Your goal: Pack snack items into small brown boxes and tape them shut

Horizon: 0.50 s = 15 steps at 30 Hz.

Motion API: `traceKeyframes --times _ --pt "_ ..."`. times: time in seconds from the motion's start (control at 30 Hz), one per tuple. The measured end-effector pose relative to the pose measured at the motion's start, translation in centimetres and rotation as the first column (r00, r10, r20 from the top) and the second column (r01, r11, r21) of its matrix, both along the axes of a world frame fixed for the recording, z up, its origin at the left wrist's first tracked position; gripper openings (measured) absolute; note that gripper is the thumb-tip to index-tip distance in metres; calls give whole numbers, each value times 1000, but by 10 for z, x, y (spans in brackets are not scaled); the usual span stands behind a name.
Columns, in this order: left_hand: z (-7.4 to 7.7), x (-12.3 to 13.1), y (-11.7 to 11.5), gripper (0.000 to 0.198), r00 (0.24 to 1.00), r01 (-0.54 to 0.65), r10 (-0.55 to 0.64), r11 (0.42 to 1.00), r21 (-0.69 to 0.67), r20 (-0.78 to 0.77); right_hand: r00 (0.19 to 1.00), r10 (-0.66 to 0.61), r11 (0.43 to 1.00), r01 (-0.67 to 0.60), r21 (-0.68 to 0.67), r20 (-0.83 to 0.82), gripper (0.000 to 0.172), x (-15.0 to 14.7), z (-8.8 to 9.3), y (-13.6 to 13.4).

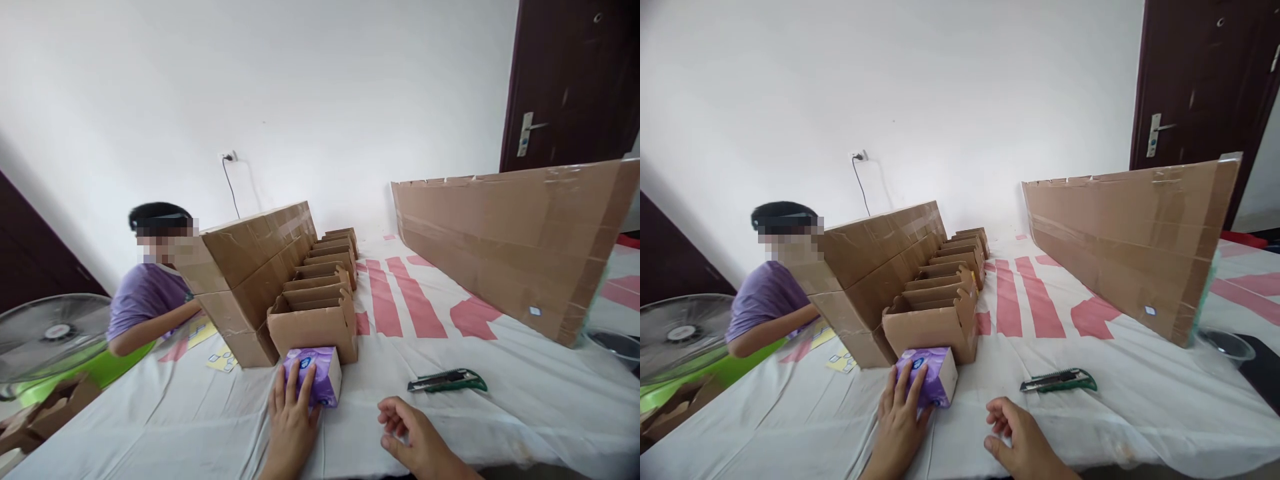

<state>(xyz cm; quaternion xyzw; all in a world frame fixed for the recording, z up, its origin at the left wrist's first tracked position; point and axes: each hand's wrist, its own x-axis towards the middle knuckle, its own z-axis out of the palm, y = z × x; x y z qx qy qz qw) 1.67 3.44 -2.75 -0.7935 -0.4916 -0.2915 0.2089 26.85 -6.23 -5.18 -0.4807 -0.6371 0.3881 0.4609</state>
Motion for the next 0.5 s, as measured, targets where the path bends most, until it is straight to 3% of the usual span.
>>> traceKeyframes --times 0.23,0.5 --pt "-5 15 21 58 997 -71 69 996 53 38 1000 -2 1000 2 -3 -3 30 -1 8 -3" --pt "-2 21 25 52 996 -87 86 996 27 38 999 -16 1000 16 -4 52 25 -1 15 -5"
